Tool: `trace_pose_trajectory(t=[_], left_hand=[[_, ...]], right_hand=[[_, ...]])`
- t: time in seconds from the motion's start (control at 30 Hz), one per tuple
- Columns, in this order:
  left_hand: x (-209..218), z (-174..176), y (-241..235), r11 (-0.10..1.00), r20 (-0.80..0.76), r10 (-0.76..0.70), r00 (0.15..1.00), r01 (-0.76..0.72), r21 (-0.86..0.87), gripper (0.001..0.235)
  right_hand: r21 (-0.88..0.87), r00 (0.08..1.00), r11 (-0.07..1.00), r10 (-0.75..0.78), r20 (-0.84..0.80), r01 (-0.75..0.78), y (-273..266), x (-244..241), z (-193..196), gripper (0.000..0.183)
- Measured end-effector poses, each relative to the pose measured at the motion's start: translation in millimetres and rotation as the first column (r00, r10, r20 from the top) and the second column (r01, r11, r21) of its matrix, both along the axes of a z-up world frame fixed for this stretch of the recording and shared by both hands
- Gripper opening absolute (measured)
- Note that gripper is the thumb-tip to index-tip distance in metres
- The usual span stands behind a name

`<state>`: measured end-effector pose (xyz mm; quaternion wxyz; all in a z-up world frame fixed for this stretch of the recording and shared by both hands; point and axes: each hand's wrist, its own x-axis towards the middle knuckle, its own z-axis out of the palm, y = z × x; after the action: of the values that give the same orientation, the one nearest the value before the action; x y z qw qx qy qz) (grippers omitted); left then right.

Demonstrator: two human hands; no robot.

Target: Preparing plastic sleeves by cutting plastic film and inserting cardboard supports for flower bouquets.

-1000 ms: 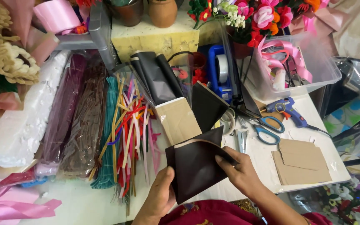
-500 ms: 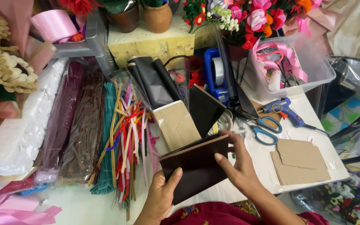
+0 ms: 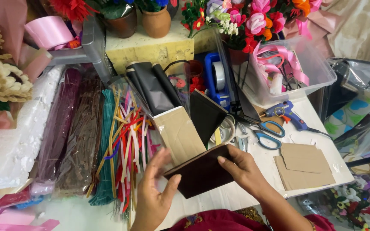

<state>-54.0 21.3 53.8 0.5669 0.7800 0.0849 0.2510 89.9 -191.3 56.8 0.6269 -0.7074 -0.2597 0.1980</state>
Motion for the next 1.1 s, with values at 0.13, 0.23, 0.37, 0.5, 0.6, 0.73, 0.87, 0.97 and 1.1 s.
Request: trace_pose_trajectory(t=[0.13,0.23,0.37,0.5,0.6,0.73,0.87,0.97,1.1], left_hand=[[4.8,21.6,-4.2,0.890,0.053,0.013,0.998,-0.036,0.455,0.052],[9.7,24.1,-11.7,0.830,-0.075,-0.027,0.997,0.064,0.554,0.050],[15.4,13.3,-15.3,0.867,-0.317,-0.049,0.947,0.198,0.458,0.037],[15.7,-19.1,-14.3,0.841,-0.273,-0.002,0.962,0.149,0.519,0.029],[15.3,-21.8,-11.9,0.872,-0.219,-0.039,0.975,0.140,0.470,0.037],[20.3,-35.0,-8.6,0.893,-0.252,-0.046,0.967,0.153,0.423,0.042],[21.9,-40.3,-8.2,0.959,-0.334,-0.123,0.934,0.199,0.202,0.047],[21.6,-45.9,-7.4,0.973,-0.358,-0.166,0.919,0.212,0.092,0.050],[20.8,-42.7,-5.9,0.975,-0.379,-0.217,0.900,0.218,-0.040,0.051]], right_hand=[[-0.187,0.982,0.981,0.092,0.167,-0.060,-3.5,1.7,6.9,0.024],[-0.256,0.940,0.962,0.175,0.294,-0.099,0.6,-1.2,14.8,0.023],[-0.339,0.883,0.935,0.244,0.401,-0.104,4.8,-0.6,20.8,0.030],[-0.428,0.846,0.900,0.294,0.444,-0.088,10.0,4.0,24.5,0.028],[-0.419,0.837,0.904,0.295,0.461,-0.089,15.5,7.3,29.1,0.031],[-0.418,0.838,0.905,0.283,0.466,-0.073,21.2,15.3,31.2,0.029],[-0.494,0.828,0.867,0.326,0.456,-0.069,21.7,22.2,31.3,0.018],[-0.531,0.830,0.844,0.353,0.432,-0.082,23.6,25.8,30.8,0.017],[-0.559,0.822,0.825,0.374,0.430,-0.083,26.7,28.6,29.6,0.019]])
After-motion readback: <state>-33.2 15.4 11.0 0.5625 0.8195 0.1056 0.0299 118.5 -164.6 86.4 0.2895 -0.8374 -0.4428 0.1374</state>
